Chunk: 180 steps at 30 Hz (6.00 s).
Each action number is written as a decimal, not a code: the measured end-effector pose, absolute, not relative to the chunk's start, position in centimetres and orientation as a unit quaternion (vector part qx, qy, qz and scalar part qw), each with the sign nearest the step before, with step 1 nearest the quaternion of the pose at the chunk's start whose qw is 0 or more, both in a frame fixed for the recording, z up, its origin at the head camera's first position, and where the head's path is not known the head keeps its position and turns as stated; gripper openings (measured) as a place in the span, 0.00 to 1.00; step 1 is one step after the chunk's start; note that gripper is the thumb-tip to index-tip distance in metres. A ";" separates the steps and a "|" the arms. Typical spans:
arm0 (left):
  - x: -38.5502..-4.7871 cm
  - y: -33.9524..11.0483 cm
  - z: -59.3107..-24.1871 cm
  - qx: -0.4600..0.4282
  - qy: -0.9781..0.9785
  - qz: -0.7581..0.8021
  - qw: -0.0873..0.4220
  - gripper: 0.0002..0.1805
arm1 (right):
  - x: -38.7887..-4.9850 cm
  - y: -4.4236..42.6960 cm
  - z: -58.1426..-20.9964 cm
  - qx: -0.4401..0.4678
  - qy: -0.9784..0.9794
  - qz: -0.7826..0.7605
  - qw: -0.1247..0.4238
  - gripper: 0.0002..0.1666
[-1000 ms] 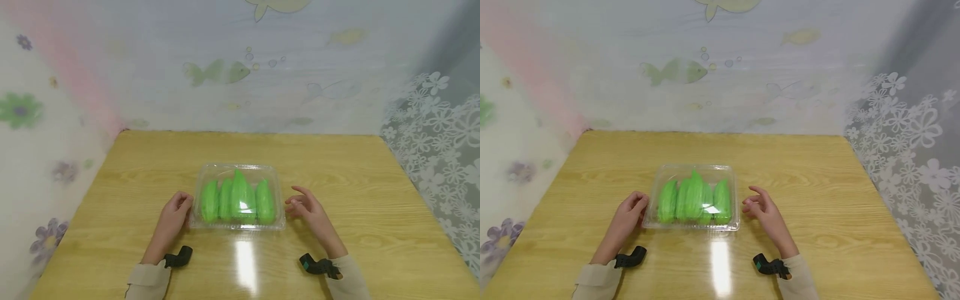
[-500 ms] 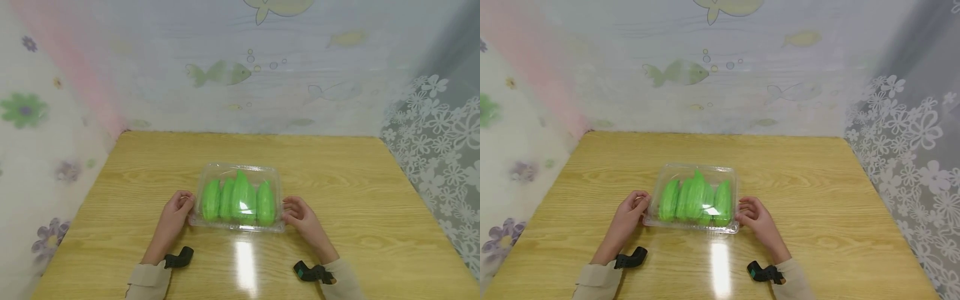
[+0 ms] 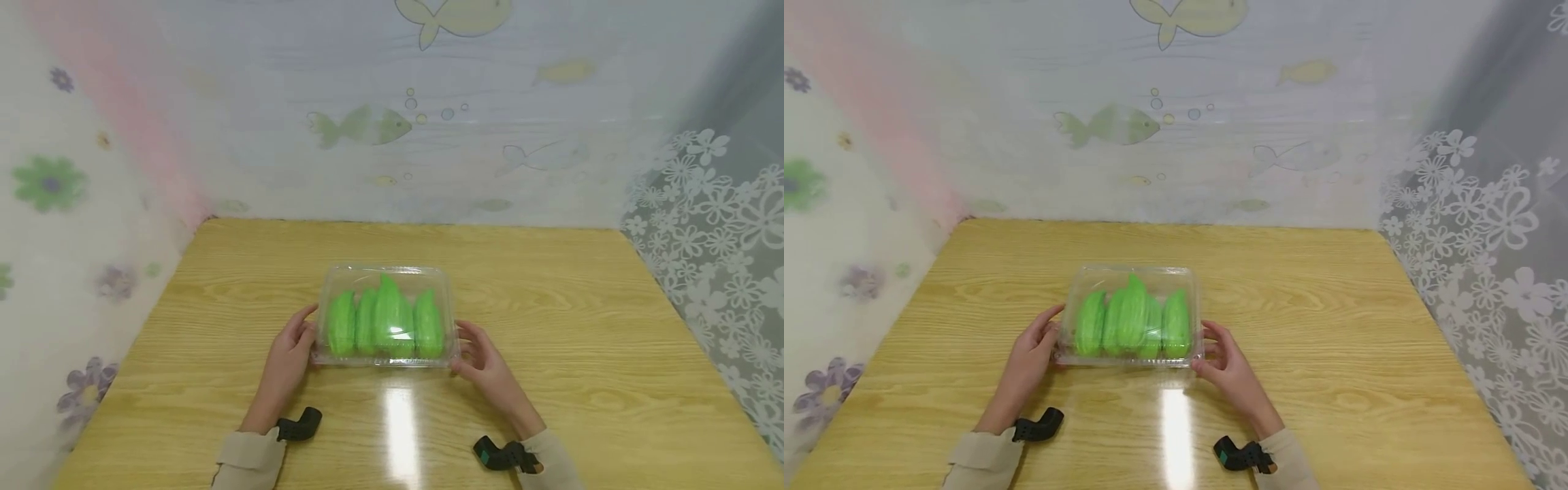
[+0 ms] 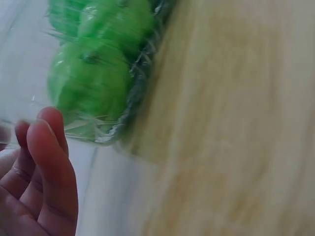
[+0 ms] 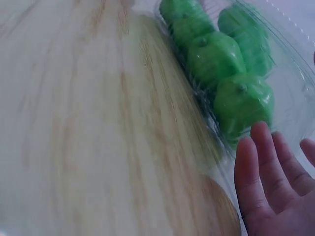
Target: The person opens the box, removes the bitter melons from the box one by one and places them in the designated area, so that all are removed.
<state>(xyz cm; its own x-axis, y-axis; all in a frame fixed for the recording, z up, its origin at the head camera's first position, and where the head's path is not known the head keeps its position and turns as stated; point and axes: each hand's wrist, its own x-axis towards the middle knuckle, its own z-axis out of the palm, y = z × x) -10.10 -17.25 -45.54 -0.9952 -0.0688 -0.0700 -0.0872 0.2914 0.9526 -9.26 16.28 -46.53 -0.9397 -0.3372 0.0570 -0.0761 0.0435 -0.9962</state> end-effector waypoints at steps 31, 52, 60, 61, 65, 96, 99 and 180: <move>-12.0 -17.1 -46.7 -0.027 0.808 0.589 0.021 0.23 | -10.3 15.3 -47.3 -0.124 0.717 -0.681 0.082 0.35; -11.4 -17.4 -46.4 -0.050 0.805 0.591 0.020 0.20 | -9.6 14.7 -47.4 -0.096 0.723 -0.677 0.099 0.35; -11.0 -17.4 -46.1 -0.051 0.810 0.583 0.025 0.22 | -9.3 14.8 -47.1 -0.085 0.742 -0.660 0.083 0.32; -11.0 -17.4 -46.1 -0.050 0.810 0.584 0.028 0.23 | -9.3 14.7 -47.1 -0.079 0.743 -0.659 0.083 0.32; -10.8 -17.4 -45.9 -0.056 0.797 0.599 0.047 0.26 | -9.1 14.5 -47.0 -0.056 0.742 -0.664 0.076 0.29; -10.6 -17.0 -45.9 -0.058 0.806 0.588 0.046 0.27 | -8.3 13.9 -44.5 -0.028 0.760 -0.645 0.070 0.21; -10.5 -17.0 -45.8 -0.061 0.806 0.587 0.049 0.28 | -8.1 14.0 -44.5 -0.023 0.762 -0.644 0.070 0.22; -6.7 -15.6 -44.1 -0.067 0.801 0.595 0.023 0.24 | -6.6 15.9 -46.2 -0.023 0.748 -0.663 0.028 0.14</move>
<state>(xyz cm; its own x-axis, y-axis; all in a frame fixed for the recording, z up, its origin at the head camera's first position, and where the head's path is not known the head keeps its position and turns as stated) -6.74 -15.65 -44.11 -0.9900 -0.0789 -0.1170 -0.1348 0.2835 0.9495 -6.56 15.90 -46.23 -0.9973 -0.0719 -0.0121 0.0034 0.1199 -0.9928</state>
